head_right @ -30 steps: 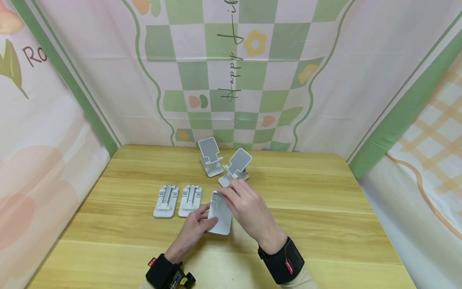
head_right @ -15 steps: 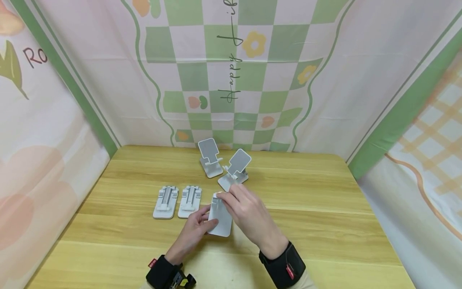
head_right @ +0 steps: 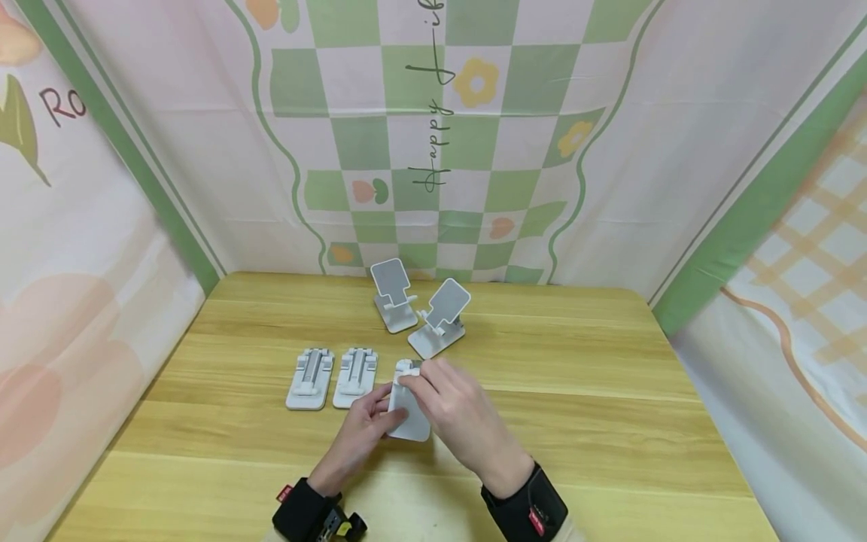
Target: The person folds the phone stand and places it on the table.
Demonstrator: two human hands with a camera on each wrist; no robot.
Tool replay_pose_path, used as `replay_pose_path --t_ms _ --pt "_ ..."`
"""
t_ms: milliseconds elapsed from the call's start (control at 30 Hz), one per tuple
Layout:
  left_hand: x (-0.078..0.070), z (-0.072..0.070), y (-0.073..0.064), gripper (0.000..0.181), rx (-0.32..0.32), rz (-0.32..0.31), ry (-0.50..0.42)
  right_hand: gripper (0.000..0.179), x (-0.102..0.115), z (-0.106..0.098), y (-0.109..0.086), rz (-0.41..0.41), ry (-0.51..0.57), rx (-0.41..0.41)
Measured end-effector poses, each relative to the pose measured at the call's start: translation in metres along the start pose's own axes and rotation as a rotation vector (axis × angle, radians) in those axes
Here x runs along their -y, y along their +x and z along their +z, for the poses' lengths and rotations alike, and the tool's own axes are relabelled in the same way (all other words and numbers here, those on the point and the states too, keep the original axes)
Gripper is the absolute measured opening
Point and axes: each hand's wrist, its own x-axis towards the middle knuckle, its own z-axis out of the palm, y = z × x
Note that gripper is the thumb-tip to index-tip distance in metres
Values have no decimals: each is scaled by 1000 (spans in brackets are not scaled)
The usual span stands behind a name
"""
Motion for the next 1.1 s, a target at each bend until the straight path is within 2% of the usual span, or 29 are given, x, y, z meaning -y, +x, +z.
replay_pose_path --t_ms 167,533,767,967,1100 --pt "0 0 1 56 -4 -8 -14 25 3 2 -3 -8 -12 29" --pt "-5 -1 1 53 -18 3 -11 31 10 7 -8 -40 -90 161" --pt "-5 -3 2 54 -41 -23 13 27 13 11 -9 -71 -100 158" --pt "-6 -3 2 54 -69 -35 15 26 14 12 -11 -66 -121 214" --pt "-8 -2 1 54 -88 -25 34 26 15 14 -11 -73 -129 219"
